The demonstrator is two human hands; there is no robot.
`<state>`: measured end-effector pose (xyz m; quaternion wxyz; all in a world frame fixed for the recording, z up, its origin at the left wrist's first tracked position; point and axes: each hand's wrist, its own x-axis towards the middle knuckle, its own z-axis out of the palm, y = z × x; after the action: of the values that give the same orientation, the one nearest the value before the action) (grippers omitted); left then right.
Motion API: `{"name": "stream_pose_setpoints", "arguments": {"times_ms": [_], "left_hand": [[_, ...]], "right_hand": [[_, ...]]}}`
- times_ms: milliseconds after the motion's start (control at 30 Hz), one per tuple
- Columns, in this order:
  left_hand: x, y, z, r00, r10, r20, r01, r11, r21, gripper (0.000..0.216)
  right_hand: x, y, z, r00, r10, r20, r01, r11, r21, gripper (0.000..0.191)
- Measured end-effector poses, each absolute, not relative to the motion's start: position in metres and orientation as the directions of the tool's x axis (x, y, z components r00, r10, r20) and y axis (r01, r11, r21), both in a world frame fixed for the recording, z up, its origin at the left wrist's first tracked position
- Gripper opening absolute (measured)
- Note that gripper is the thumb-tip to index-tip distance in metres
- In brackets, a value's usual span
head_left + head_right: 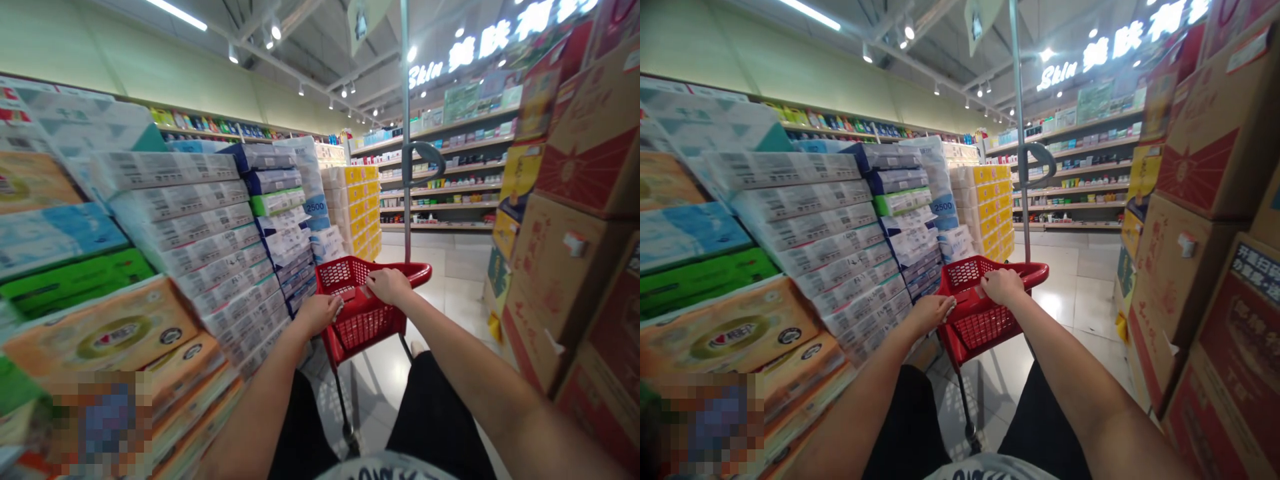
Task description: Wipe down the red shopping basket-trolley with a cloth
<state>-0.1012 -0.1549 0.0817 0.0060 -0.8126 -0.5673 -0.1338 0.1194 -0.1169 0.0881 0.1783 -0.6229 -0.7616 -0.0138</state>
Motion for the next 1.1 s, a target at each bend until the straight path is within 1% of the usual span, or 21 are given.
{"name": "stream_pose_setpoints", "arguments": {"times_ms": [33,100,200,267,300,333,367,467,533,567,600,633,667,733,800,833,900,933,1033,1067,1100], "left_hand": [[-0.098,-0.157,0.078,0.293,0.916,0.273,0.939,-0.330,0.100,0.051],[-0.091,-0.166,0.062,0.233,0.856,0.461,0.961,-0.275,0.026,0.048],[-0.084,-0.181,0.028,0.302,0.617,0.726,0.935,-0.340,-0.099,0.033],[-0.081,-0.188,0.014,0.336,0.510,0.792,0.918,-0.365,-0.154,0.031],[-0.080,-0.189,0.013,0.342,0.504,0.793,0.916,-0.366,-0.163,0.031],[-0.078,-0.189,0.016,0.341,0.531,0.776,0.920,-0.358,-0.159,0.032],[-0.075,-0.188,0.024,0.335,0.590,0.735,0.927,-0.344,-0.146,0.033],[-0.067,-0.175,0.058,0.273,0.820,0.503,0.961,-0.261,-0.097,0.049],[-0.063,-0.165,0.077,0.259,0.917,0.304,0.965,-0.236,-0.111,0.057],[-0.061,-0.162,0.081,0.267,0.932,0.246,0.962,-0.244,-0.121,0.058],[-0.060,-0.160,0.082,0.269,0.933,0.239,0.961,-0.246,-0.123,0.058],[-0.059,-0.161,0.078,0.269,0.921,0.281,0.962,-0.243,-0.124,0.057],[-0.060,-0.164,0.072,0.266,0.893,0.364,0.964,-0.236,-0.123,0.055],[-0.062,-0.173,0.055,0.290,0.781,0.554,0.957,-0.244,-0.158,0.046],[-0.065,-0.180,0.041,0.324,0.689,0.648,0.945,-0.269,-0.186,0.037],[-0.066,-0.181,0.039,0.313,0.679,0.664,0.949,-0.259,-0.182,0.035],[-0.067,-0.177,0.044,0.268,0.726,0.633,0.963,-0.227,-0.146,0.037],[-0.067,-0.173,0.050,0.240,0.776,0.583,0.970,-0.208,-0.124,0.040],[-0.064,-0.161,0.069,0.212,0.910,0.356,0.977,-0.195,-0.083,0.051],[-0.063,-0.160,0.071,0.207,0.923,0.324,0.978,-0.193,-0.076,0.052],[-0.063,-0.160,0.071,0.202,0.920,0.335,0.979,-0.189,-0.073,0.051]], "right_hand": [[0.120,-0.117,0.088,-0.152,0.946,0.286,0.953,0.217,-0.210,0.047],[0.121,-0.116,0.087,-0.133,0.948,0.288,0.951,0.204,-0.232,0.048],[0.123,-0.115,0.085,-0.132,0.939,0.317,0.947,0.214,-0.239,0.049],[0.124,-0.114,0.084,-0.137,0.935,0.327,0.947,0.221,-0.234,0.047],[0.124,-0.114,0.084,-0.137,0.936,0.325,0.947,0.220,-0.234,0.047],[0.124,-0.113,0.084,-0.134,0.938,0.321,0.948,0.216,-0.235,0.047],[0.124,-0.113,0.085,-0.132,0.940,0.316,0.949,0.212,-0.235,0.046],[0.124,-0.113,0.086,-0.132,0.944,0.301,0.952,0.206,-0.227,0.047],[0.123,-0.113,0.088,-0.128,0.949,0.288,0.954,0.197,-0.226,0.048],[0.122,-0.113,0.088,-0.122,0.952,0.281,0.955,0.190,-0.230,0.048],[0.121,-0.113,0.088,-0.114,0.954,0.276,0.955,0.182,-0.234,0.049],[0.121,-0.113,0.089,-0.108,0.955,0.275,0.955,0.176,-0.238,0.049],[0.120,-0.113,0.089,-0.104,0.955,0.277,0.955,0.173,-0.241,0.049],[0.119,-0.113,0.088,-0.102,0.952,0.288,0.955,0.175,-0.241,0.049],[0.117,-0.112,0.088,-0.100,0.950,0.295,0.955,0.175,-0.239,0.048],[0.116,-0.112,0.088,-0.098,0.951,0.294,0.956,0.172,-0.239,0.048],[0.114,-0.113,0.089,-0.097,0.951,0.294,0.956,0.171,-0.238,0.048],[0.113,-0.113,0.089,-0.099,0.950,0.297,0.956,0.173,-0.235,0.048],[0.112,-0.116,0.091,-0.107,0.946,0.306,0.957,0.182,-0.225,0.047],[0.112,-0.117,0.091,-0.105,0.947,0.305,0.958,0.179,-0.225,0.047],[0.112,-0.117,0.091,-0.102,0.948,0.302,0.958,0.175,-0.226,0.047]]}}
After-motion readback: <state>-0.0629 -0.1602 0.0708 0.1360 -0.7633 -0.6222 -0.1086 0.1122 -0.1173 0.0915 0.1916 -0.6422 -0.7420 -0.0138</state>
